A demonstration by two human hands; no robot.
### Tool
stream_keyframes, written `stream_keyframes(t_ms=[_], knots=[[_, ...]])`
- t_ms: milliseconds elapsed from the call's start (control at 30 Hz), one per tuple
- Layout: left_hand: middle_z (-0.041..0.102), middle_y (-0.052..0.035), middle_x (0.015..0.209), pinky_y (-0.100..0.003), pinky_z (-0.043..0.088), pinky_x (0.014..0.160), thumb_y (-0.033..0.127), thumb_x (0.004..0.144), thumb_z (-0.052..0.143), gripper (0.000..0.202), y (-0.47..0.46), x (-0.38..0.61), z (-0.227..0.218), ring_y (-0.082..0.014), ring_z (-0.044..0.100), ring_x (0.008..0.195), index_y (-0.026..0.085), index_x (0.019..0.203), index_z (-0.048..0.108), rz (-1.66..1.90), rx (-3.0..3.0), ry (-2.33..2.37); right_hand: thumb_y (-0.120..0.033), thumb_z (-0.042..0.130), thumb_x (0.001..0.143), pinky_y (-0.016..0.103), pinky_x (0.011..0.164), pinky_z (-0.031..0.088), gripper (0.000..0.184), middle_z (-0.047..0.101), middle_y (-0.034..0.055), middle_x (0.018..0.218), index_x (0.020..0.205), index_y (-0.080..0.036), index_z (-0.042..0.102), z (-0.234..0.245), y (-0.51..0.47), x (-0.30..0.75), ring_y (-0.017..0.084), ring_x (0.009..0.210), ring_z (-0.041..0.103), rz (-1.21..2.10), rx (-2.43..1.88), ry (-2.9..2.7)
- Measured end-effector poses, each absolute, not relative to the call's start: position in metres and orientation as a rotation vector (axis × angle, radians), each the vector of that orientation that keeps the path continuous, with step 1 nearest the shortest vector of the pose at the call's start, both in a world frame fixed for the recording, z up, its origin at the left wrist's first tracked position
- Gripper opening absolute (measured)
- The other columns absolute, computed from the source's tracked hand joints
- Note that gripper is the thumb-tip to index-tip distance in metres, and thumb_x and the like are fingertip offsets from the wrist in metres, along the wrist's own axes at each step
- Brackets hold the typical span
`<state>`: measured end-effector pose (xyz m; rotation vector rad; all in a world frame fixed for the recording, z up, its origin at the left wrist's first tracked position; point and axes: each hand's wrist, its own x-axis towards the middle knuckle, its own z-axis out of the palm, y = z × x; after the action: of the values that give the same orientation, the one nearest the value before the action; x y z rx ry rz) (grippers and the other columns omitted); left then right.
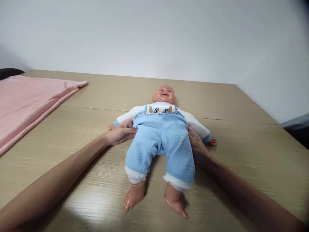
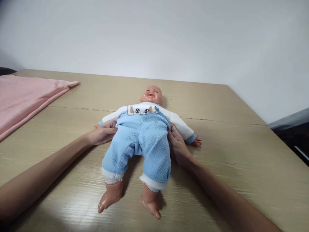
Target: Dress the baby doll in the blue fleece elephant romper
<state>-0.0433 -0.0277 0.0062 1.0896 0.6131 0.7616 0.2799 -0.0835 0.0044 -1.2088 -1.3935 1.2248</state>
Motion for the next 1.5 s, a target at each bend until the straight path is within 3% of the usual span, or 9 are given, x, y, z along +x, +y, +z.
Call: stream_keyframes(t_ms=[233, 367, 467, 700, 867, 1000, 1233, 1400, 1500], knots=[[0.082, -0.0089, 0.117, -0.041, 0.056, 0.098, 0.037, 0.079, 0.089, 0.039, -0.030, -0.047, 0.008, -0.0332, 0.074, 0.117, 0.022, 0.113, 0.080, 0.759, 1.130, 0.660, -0.055, 0.070, 0.095, 0.043, 0.085, 0.060, 0.038, 0.078, 0.0056, 0.115, 0.122, -0.029, 0.067, 0.004, -0.084, 0.284, 0.030, 0.102, 0.072, 1.292, -1.208, -1.257], [0.080, -0.0060, 0.096, -0.034, 0.049, 0.081, 0.039, 0.075, 0.090, 0.031, -0.026, -0.053, 0.001, -0.0256, 0.070, 0.090, 0.019, 0.097, 0.082, 0.798, 1.200, 0.690, -0.045, 0.065, 0.092, 0.044, 0.087, 0.054, 0.018, 0.069, 0.0036, 0.094, 0.094, -0.027, 0.064, 0.003, -0.080, 0.289, 0.029, 0.091, 0.063, 1.210, -1.168, -1.282], [0.077, -0.0069, 0.093, -0.036, 0.049, 0.083, 0.052, 0.080, 0.090, 0.038, -0.027, -0.053, -0.003, -0.0248, 0.067, 0.087, 0.018, 0.096, 0.081, 0.828, 1.246, 0.642, -0.041, 0.060, 0.089, 0.045, 0.080, 0.052, 0.015, 0.057, 0.0034, 0.081, 0.083, -0.028, 0.057, 0.000, -0.081, 0.291, 0.029, 0.081, 0.056, 1.133, -1.129, -1.278], [0.070, -0.0047, 0.114, -0.027, 0.048, 0.081, 0.055, 0.090, 0.089, 0.038, -0.027, -0.045, 0.011, -0.0185, 0.061, 0.095, 0.021, 0.097, 0.072, 1.087, 1.276, 0.659, -0.048, 0.065, 0.100, 0.041, 0.084, 0.052, 0.021, 0.064, 0.0040, 0.101, 0.100, -0.027, 0.065, 0.007, -0.090, 0.282, 0.027, 0.093, 0.059, 0.910, -1.062, -1.402], [0.052, 0.0061, 0.075, -0.022, 0.037, 0.059, 0.061, 0.102, 0.075, 0.040, -0.021, -0.033, 0.020, -0.0117, 0.043, 0.064, 0.025, 0.099, 0.056, 1.124, 1.369, 0.804, -0.060, 0.072, 0.103, 0.030, 0.063, 0.042, 0.035, 0.054, -0.0034, 0.080, 0.100, -0.028, 0.059, 0.026, -0.073, 0.278, 0.016, 0.069, 0.047, 0.889, -1.139, -1.407], [0.048, 0.0074, 0.071, -0.023, 0.028, 0.052, 0.067, 0.100, 0.074, 0.045, -0.015, -0.026, 0.022, -0.0120, 0.038, 0.060, 0.026, 0.103, 0.055, 1.048, 1.433, 0.952, -0.074, 0.076, 0.093, 0.028, 0.050, 0.027, 0.051, 0.054, -0.0076, 0.069, 0.104, -0.030, 0.052, 0.019, -0.058, 0.284, 0.015, 0.056, 0.037, 0.972, -1.239, -1.292], [0.057, 0.0006, 0.084, -0.031, 0.043, 0.072, 0.062, 0.109, 0.056, 0.045, -0.011, -0.039, 0.020, -0.0190, 0.053, 0.078, 0.021, 0.090, 0.062, 0.794, 1.877, 1.053, -0.067, 0.066, 0.097, 0.034, 0.066, 0.042, 0.042, 0.061, -0.0010, 0.079, 0.095, -0.025, 0.059, -0.003, -0.051, 0.290, 0.020, 0.072, 0.056, 0.864, -1.382, -1.494], [0.074, -0.0078, 0.118, -0.045, 0.051, 0.106, 0.046, 0.104, 0.058, 0.030, -0.005, -0.065, 0.018, -0.0320, 0.066, 0.114, 0.022, 0.117, 0.068, 0.634, 2.072, 0.972, -0.040, 0.062, 0.095, 0.039, 0.081, 0.048, 0.017, 0.064, 0.0028, 0.091, 0.101, -0.024, 0.063, 0.004, -0.057, 0.315, 0.026, 0.086, 0.062, 0.769, -1.372, -1.848], [0.073, -0.0116, 0.136, -0.052, 0.046, 0.121, 0.040, 0.092, 0.074, 0.039, 0.001, -0.081, 0.016, -0.0371, 0.063, 0.135, 0.023, 0.127, 0.070, 0.540, 2.127, 0.838, -0.038, 0.075, 0.088, 0.047, 0.103, 0.050, 0.028, 0.070, 0.0084, 0.114, 0.110, -0.024, 0.065, 0.006, -0.059, 0.329, 0.034, 0.111, 0.066, 0.737, -1.279, -2.035]])
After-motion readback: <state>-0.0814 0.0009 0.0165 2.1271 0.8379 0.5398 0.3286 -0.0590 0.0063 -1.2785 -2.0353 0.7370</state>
